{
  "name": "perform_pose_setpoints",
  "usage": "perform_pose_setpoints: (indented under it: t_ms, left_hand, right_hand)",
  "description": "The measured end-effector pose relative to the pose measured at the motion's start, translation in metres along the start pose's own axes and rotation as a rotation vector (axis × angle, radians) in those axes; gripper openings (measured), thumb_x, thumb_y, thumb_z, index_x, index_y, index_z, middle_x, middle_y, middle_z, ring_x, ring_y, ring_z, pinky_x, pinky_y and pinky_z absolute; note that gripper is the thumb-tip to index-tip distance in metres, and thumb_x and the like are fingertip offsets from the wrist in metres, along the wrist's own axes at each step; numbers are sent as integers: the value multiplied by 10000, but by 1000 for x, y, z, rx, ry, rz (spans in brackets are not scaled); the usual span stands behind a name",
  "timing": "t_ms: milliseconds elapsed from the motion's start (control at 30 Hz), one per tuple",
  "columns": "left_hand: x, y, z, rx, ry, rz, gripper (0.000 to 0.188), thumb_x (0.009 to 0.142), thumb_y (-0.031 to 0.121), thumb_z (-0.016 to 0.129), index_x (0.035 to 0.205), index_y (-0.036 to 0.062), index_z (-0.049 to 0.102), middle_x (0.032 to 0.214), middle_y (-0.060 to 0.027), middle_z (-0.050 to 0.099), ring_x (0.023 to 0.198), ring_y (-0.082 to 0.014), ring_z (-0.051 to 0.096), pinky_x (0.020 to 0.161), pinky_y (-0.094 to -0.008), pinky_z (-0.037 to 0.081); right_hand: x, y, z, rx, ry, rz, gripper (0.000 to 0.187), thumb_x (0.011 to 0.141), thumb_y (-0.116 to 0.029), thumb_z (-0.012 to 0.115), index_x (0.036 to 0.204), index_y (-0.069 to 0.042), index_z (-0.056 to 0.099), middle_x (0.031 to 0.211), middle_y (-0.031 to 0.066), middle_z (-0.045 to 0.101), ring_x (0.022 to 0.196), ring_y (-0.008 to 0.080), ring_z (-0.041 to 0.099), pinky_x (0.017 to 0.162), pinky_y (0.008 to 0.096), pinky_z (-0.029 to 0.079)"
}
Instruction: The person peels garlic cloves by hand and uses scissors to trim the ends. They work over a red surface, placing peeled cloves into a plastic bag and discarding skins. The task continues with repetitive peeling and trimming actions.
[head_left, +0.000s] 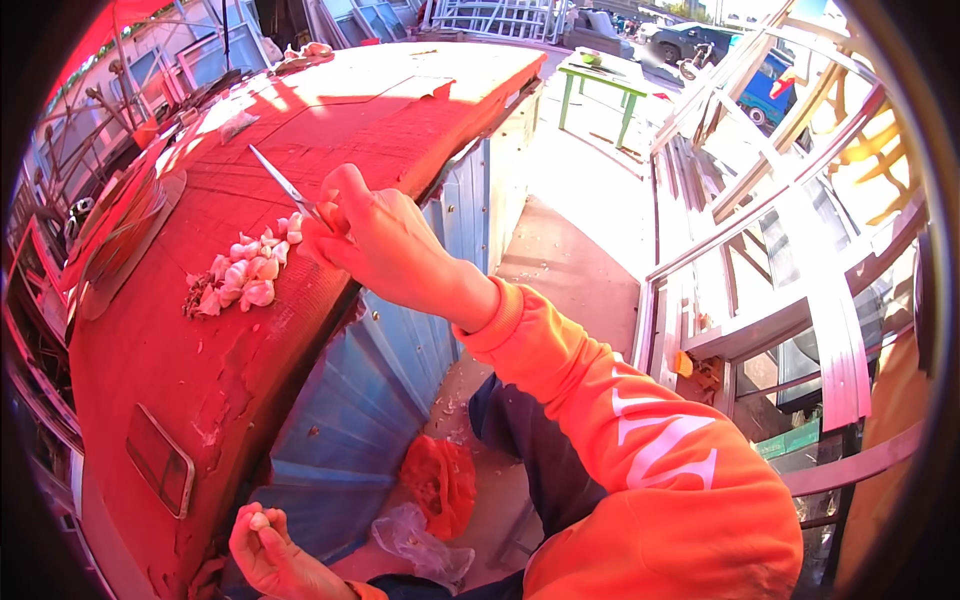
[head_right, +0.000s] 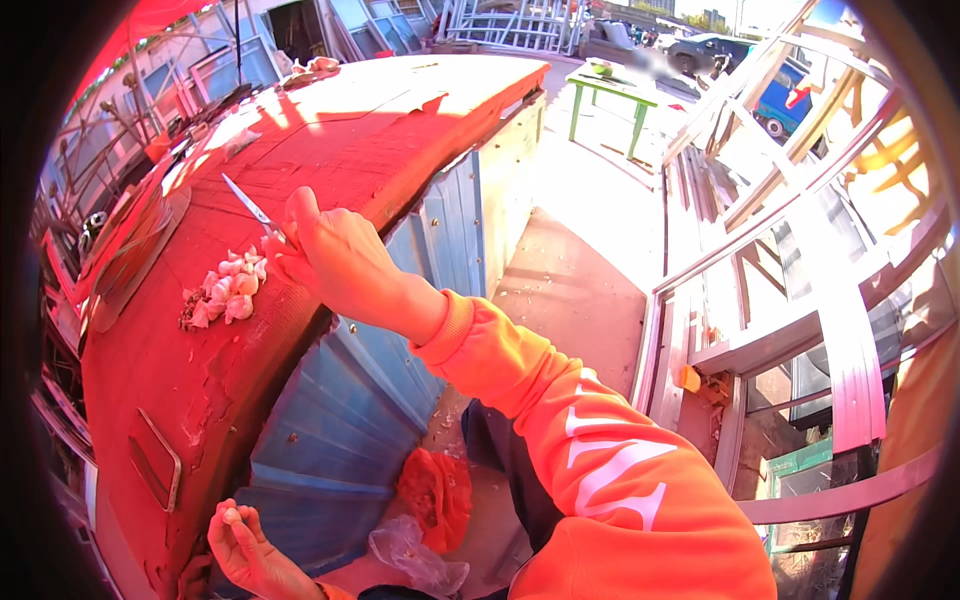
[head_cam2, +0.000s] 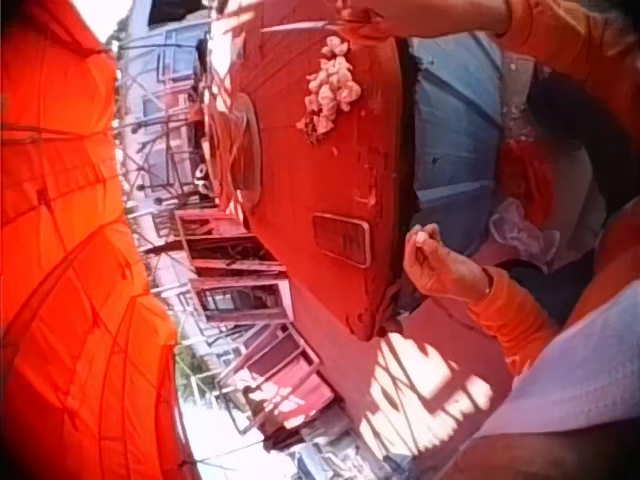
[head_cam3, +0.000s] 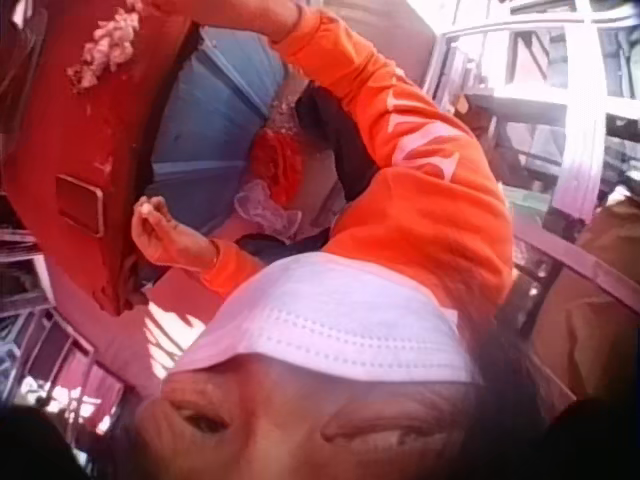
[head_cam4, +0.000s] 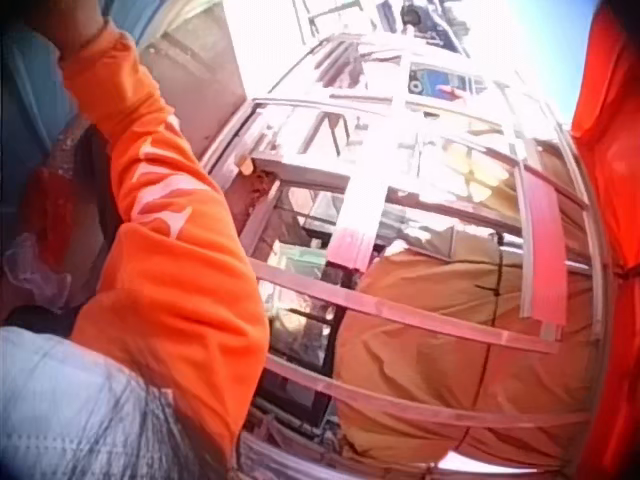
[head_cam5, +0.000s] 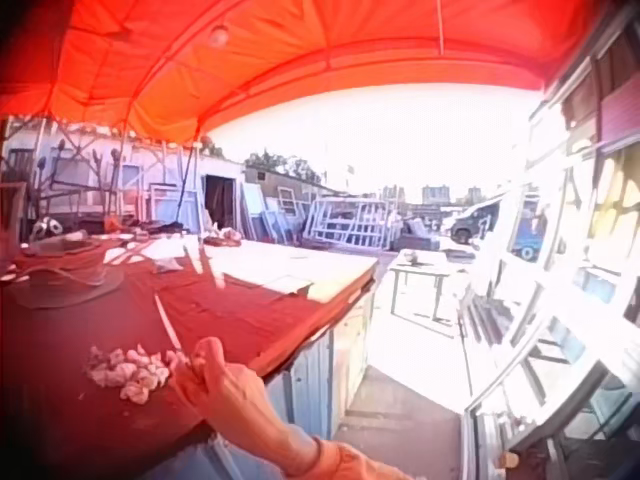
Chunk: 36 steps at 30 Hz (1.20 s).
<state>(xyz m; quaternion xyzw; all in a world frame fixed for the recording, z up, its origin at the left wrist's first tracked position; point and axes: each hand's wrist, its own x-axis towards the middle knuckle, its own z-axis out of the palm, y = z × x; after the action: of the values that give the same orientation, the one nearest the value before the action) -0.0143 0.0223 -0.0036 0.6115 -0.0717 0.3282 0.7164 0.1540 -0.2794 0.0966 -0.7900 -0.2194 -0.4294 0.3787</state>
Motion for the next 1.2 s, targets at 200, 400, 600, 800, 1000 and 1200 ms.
perform_pose_setpoints:
  t_ms: [200, 400, 600, 800, 1000, 1200]
  left_hand:
    - [-8, 10, 26, -17, -68, -8, 236, 1040, 87, 673, 1185, -98, 646, 1133, -205, 714, 936, -234, 701, 864, -298, 615]
    - [-3, 6, 9, 1, -76, -46, 233, 1039, 102, 682, 1189, -73, 651, 1116, -183, 716, 912, -219, 695, 839, -286, 600]
    - [-9, 1, 19, -110, -150, -226, 246, 1055, 124, 652, 1218, -60, 647, 1152, -165, 703, 941, -222, 684, 857, -301, 589]
    - [-13, 2, 25, -188, -182, -274, 306, 1071, 137, 618, 1279, -86, 627, 1260, -205, 678, 1109, -282, 694, 950, -349, 596]
    - [-12, -5, 23, -175, -169, -293, 301, 1073, 135, 615, 1269, -94, 621, 1253, -212, 672, 1117, -292, 691, 950, -348, 590]
    - [-12, -5, 28, -76, -105, -316, 297, 1074, 146, 619, 1253, -91, 613, 1230, -195, 662, 1072, -274, 685, 925, -338, 579]
  right_hand:
    - [65, 102, -1, -416, -122, 24, 274, 866, -217, 758, 883, 13, 610, 777, 181, 695, 784, 462, 684, 680, 520, 543]
    - [50, 50, 35, -273, -18, -32, 217, 836, -175, 787, 808, 7, 674, 932, 193, 699, 861, 419, 675, 699, 492, 534]
    - [-67, -86, 25, 753, -506, -82, 312, 863, -106, 789, 1134, -8, 669, 999, 140, 657, 787, 315, 695, 705, 396, 551]
    - [-110, -92, 54, 862, -515, -144, 263, 895, -96, 765, 1121, 11, 683, 1059, 140, 612, 889, 302, 679, 746, 389, 553]
    - [-119, -93, 64, 857, -350, -149, 169, 898, -81, 753, 1027, 0, 677, 1002, 143, 608, 872, 344, 651, 731, 411, 532]
    - [-123, -92, 64, 793, -295, -143, 155, 900, -87, 747, 930, -9, 617, 981, 137, 601, 869, 359, 629, 707, 434, 510]
